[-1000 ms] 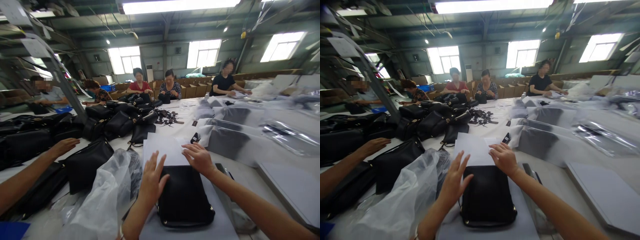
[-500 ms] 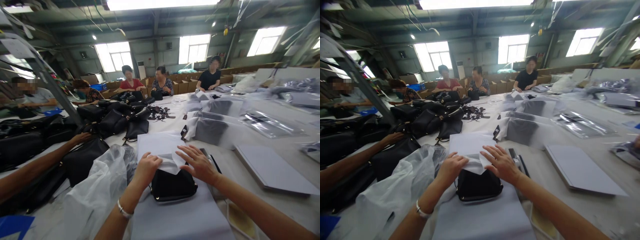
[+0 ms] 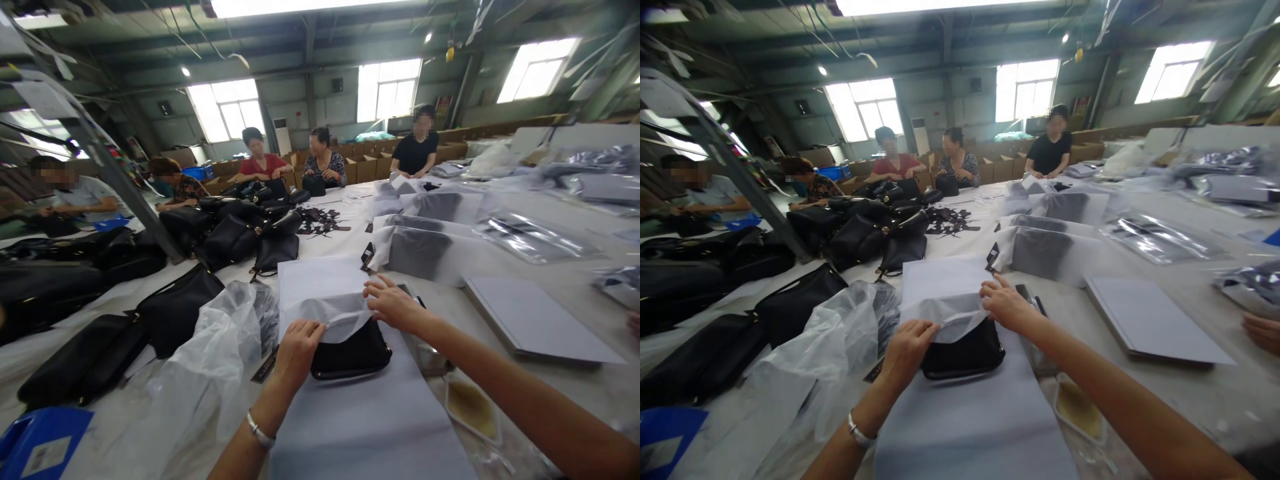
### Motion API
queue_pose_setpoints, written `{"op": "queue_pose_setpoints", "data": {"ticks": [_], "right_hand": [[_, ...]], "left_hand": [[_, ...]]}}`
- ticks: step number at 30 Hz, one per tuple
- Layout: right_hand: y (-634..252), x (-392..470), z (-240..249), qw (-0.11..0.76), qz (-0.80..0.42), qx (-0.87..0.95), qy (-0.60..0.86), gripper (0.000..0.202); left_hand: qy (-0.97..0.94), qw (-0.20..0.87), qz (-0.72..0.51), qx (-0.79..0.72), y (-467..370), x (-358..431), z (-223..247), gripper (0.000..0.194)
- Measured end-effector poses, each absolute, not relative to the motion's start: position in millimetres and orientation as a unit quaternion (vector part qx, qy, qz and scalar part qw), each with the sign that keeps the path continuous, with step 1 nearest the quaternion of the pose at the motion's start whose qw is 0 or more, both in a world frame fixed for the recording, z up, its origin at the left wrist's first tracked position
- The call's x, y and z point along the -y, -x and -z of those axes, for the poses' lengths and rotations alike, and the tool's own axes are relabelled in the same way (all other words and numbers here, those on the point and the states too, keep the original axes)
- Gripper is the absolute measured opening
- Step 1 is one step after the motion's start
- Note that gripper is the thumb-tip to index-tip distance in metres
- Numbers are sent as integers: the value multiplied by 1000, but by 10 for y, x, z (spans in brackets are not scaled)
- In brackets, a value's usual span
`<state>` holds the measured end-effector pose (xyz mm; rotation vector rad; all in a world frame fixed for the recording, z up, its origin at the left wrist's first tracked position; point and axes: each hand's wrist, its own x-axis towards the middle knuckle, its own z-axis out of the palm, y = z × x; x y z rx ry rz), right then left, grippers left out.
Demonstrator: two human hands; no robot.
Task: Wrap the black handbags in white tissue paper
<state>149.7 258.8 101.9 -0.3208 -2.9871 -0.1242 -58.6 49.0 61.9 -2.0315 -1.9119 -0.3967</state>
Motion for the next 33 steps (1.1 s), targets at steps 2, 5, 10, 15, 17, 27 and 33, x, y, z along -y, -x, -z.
{"op": "queue_pose_setpoints", "data": {"ticks": [2,5,10,15,17,27,33], "right_hand": [[-1620,-2506,-992,47,62,988,136,14],[-1811,-2339,-949,-8,69,982,176,11],[-1866,-2060,-1053,67,68,968,233,15],[-1614,-1898,-1054,196,47,976,81,47],[-1529,-1854,-957,191,42,979,54,60],[-1487,-1680,-236,160,-8,982,98,74],[-1598,-1628,-186,153,-25,982,111,70]], "left_hand": [[712,166,148,666,595,-462,-576,30],[713,170,158,662,607,-413,-522,32],[723,160,155,654,602,-355,-478,26],[722,166,163,652,581,-319,-471,25],[724,166,166,649,571,-306,-467,23],[723,141,170,654,508,-280,-487,18],[717,90,182,667,306,-494,-574,52]]}}
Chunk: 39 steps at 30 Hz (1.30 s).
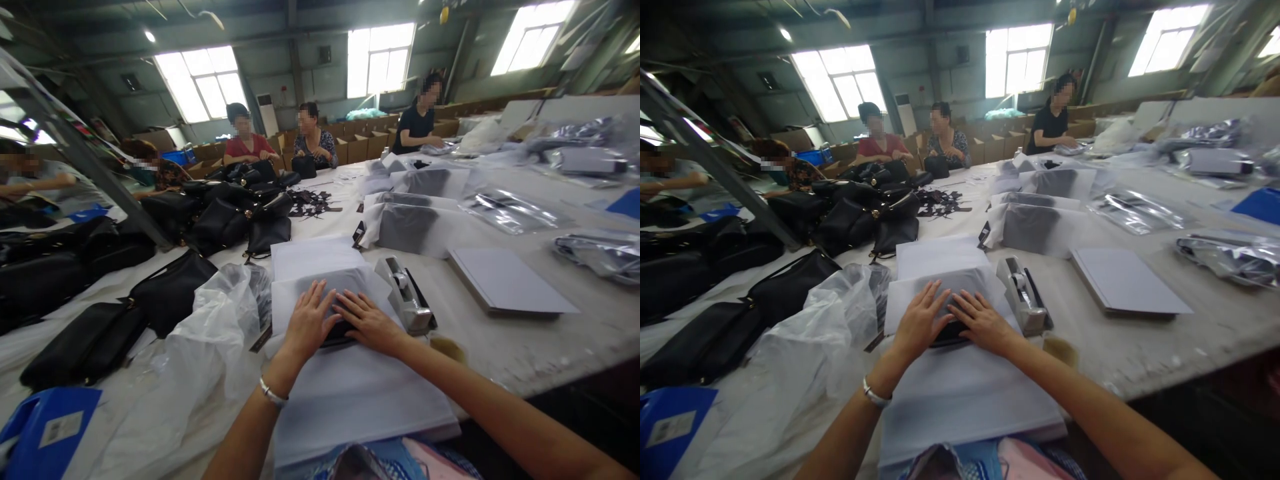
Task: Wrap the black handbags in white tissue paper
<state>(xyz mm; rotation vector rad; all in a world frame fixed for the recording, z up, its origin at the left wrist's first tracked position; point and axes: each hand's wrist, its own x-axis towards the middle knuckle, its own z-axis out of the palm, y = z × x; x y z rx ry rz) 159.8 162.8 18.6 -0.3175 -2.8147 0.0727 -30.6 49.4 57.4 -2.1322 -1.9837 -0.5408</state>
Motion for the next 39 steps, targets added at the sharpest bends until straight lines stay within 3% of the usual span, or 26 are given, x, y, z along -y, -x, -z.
{"op": "queue_pose_setpoints", "data": {"ticks": [7,12,21,31,34,36,39], "right_hand": [[-2186,-1425,-323,169,-143,968,120,42],[-2471,-1056,-344,77,-249,960,100,46],[-2303,-989,-265,16,-249,961,119,15],[-2211,-1185,-604,7,-317,938,138,22],[-2155,-1245,-674,-32,-326,938,111,20],[-2079,-1270,-709,-12,-289,952,102,21],[-1902,-1325,-771,130,-178,972,84,27]], "left_hand": [[715,31,129,687,195,-239,-266,61],[717,36,126,685,158,-136,-233,59],[715,20,120,688,171,-151,-317,54],[704,-27,107,701,220,-220,-580,62],[704,-46,106,701,250,-241,-631,60],[705,-47,109,699,268,-253,-635,59],[706,-38,118,698,279,-261,-598,59]]}}
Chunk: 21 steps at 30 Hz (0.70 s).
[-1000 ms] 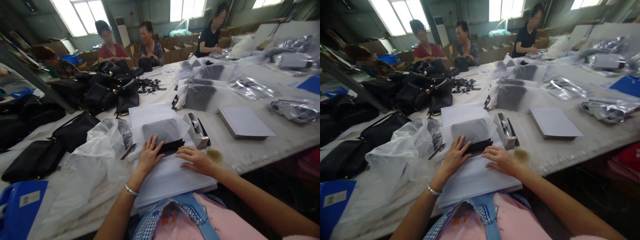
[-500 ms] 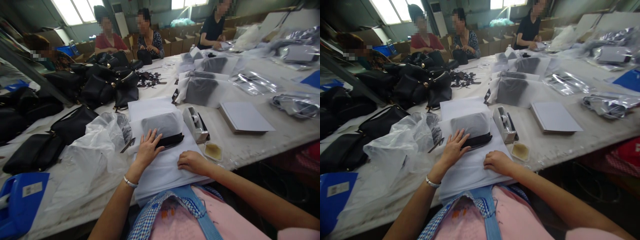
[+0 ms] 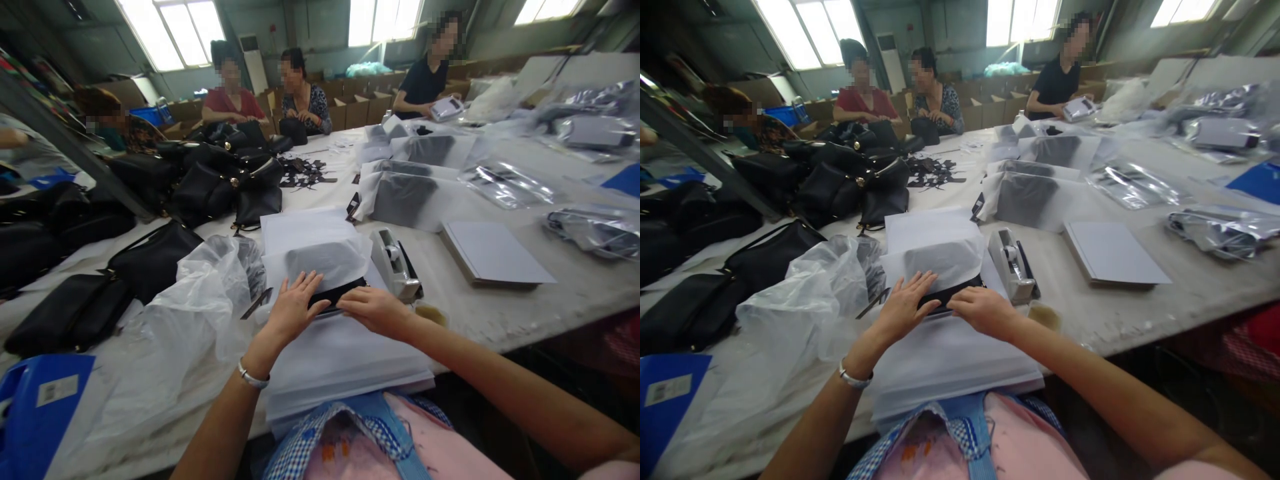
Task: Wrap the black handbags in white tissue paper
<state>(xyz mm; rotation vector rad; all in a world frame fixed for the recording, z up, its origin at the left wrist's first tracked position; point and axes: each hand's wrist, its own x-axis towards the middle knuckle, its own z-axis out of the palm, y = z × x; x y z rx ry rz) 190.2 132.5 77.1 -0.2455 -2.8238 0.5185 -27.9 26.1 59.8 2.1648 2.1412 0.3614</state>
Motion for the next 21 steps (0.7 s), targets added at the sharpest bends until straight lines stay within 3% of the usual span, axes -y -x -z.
{"op": "queue_pose_setpoints", "data": {"ticks": [2,4,8,11,13,18,21], "right_hand": [[-1772,-1403,-790,192,-106,974,51,35],[-1669,-1516,-745,197,-57,977,61,48],[-1634,-1733,-433,152,-110,936,298,68],[-1747,-1801,-200,126,-240,874,404,65],[-1829,-1831,-157,158,-272,852,418,61],[-1748,-2104,-396,285,-155,844,428,54],[-1522,-2388,-554,205,-95,851,474,58]], "left_hand": [[-706,32,-121,-697,274,-254,-553,59],[-707,21,-121,-696,260,-238,-504,58],[-711,-1,-120,-693,232,-201,-429,57],[-712,0,-121,-692,231,-192,-405,58],[-711,3,-123,-692,237,-197,-398,57],[-710,-2,-134,-691,255,-221,-383,56],[-709,-2,-136,-692,256,-226,-381,55]]}}
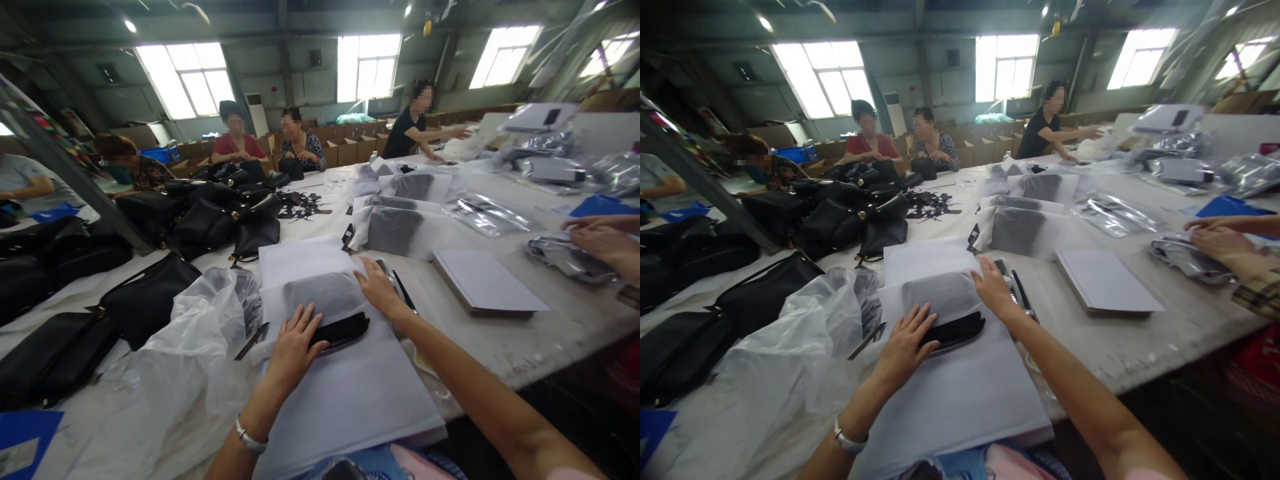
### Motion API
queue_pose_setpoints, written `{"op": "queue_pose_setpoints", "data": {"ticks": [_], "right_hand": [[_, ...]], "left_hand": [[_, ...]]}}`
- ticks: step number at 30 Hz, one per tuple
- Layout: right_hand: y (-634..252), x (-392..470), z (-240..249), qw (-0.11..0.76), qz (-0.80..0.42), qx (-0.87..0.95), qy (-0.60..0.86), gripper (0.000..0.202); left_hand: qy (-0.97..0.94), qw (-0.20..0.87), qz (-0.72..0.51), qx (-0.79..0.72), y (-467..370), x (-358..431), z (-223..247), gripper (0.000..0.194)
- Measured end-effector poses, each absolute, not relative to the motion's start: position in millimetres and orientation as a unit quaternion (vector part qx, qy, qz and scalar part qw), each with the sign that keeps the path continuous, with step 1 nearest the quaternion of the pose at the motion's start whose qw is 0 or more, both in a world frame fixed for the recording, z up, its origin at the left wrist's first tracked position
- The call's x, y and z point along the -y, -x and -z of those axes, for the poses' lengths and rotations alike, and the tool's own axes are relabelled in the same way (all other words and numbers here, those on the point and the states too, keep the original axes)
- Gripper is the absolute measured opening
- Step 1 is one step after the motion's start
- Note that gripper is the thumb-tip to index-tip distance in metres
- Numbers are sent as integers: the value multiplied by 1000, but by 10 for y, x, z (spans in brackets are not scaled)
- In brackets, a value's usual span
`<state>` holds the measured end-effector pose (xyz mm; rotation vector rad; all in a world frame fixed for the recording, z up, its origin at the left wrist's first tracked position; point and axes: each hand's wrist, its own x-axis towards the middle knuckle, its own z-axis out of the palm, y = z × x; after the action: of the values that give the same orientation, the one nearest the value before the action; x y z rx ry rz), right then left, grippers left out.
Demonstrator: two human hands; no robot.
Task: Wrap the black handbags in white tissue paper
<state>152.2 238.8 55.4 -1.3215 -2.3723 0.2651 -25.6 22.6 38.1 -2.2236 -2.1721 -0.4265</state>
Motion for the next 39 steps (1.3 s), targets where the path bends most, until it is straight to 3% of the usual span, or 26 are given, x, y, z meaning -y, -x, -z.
{"op": "queue_pose_setpoints", "data": {"ticks": [3,12,17,20,23,25,27,30,39], "right_hand": [[-1331,-2631,-603,112,-83,848,512,61],[-1239,-2735,-518,36,-40,861,506,40],[-1398,-2471,-644,42,-20,879,475,47],[-1657,-2112,-711,132,-10,908,398,46],[-1986,-1620,-692,203,-128,943,228,29],[-2190,-1298,-615,166,-247,945,135,25],[-2344,-1052,-495,114,-306,940,96,35],[-2447,-878,-291,67,-294,948,100,46],[-2311,-952,-174,24,-333,934,131,16]], "left_hand": [[705,-3,128,697,248,-223,-394,55],[703,-7,115,702,247,-215,-407,55],[703,-11,112,702,252,-212,-407,55],[705,-12,114,700,254,-210,-409,55],[706,-12,116,699,256,-208,-417,55],[707,-13,114,698,253,-206,-431,55],[707,-14,111,698,247,-205,-446,54],[707,-15,108,699,238,-207,-461,54],[703,-32,110,701,242,-213,-473,54]]}}
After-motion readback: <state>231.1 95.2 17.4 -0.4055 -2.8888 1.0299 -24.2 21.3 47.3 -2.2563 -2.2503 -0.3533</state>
